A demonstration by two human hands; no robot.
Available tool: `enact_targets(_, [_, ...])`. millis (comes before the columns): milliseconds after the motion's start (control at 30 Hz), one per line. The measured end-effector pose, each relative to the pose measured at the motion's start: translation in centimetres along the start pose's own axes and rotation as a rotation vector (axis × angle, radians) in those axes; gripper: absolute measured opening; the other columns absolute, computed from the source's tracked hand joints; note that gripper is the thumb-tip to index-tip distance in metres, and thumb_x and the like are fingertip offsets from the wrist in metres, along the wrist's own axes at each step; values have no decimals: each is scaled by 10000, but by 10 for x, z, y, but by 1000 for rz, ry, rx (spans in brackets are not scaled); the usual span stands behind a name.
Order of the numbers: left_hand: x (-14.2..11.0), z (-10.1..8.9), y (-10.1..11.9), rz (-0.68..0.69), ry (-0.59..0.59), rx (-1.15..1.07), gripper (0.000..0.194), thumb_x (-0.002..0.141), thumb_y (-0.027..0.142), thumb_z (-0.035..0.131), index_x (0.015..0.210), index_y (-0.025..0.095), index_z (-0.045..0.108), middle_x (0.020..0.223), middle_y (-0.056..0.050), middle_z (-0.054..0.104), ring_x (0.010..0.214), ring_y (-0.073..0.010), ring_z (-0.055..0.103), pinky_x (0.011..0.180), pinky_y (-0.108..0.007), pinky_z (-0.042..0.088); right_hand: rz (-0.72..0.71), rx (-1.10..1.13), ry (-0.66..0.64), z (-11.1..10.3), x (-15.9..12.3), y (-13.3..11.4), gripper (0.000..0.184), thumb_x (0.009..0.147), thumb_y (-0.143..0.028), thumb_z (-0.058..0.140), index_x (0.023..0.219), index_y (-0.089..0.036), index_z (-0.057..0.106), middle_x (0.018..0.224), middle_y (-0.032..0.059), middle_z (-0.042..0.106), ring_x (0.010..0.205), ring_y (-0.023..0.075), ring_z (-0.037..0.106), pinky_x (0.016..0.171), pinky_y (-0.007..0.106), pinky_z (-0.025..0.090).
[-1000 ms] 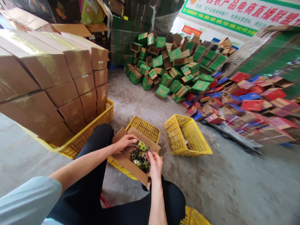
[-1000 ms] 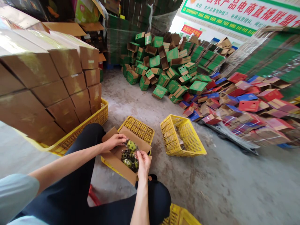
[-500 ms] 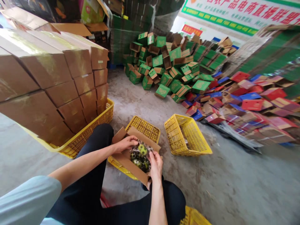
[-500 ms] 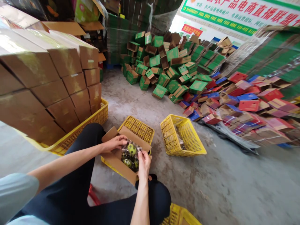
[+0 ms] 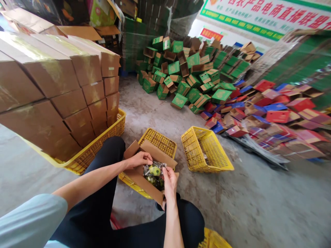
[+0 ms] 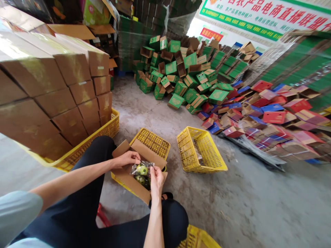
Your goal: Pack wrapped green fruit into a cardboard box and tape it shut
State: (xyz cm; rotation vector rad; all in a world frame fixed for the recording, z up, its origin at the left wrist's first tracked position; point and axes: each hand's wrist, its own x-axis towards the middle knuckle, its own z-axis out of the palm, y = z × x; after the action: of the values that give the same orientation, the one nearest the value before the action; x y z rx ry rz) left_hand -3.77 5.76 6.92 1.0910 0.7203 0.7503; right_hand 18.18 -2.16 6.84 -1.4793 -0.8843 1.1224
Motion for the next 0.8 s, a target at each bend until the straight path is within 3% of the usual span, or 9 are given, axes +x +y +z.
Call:
enact_targets(233, [0,-2,-3,5,125,23,479,732,552,844,909,140,675,779,5,637,636,-92,532,582,-204,380,54,123,-134,4,-5,-7,584,680,-520,901,1153,-243,698,1137,86,793,1037,290,749,838,395,626])
enact_targets(333, [-1,-4,-4,-4,123,28,488,749,559,834,936,139,673,821,-4,638,676,-98,551,596,-201,402,51,114,-132,4,-5,-7,560,655,-485,927,1097,-231,696,1066,80,805,979,271,759,872,401,621])
enact_targets(467, [-4,-1,-3,-53,41,-36,569,781,513,838,1202,170,667,1097,-82,693,887,-160,645,702,-232,475,27,84,-77,2,-4,-4,518,649,-507,920,1011,-222,683,975,69,809,878,244,760,839,381,625])
enact_targets(600, [-7,3,-2,-7,-75,-120,806,756,388,893,1464,227,545,1426,-152,592,1225,-265,611,960,-338,501,-1,60,-37,0,0,1,522,645,-528,910,989,-213,675,935,67,803,835,239,756,803,377,630])
enact_targets(700, [-8,3,-3,9,-158,-150,899,698,302,935,1497,254,527,1485,-150,557,1326,-299,561,1100,-419,440,-16,56,4,-2,3,5,544,638,-548,904,989,-208,666,924,67,800,828,244,759,800,387,634])
enact_targets(800, [-6,2,-4,34,-156,-88,830,622,278,970,1386,246,649,1540,-149,507,1337,-331,556,1121,-451,428,-17,53,35,-2,5,9,571,636,-564,897,1008,-202,660,933,73,797,816,246,763,808,393,636])
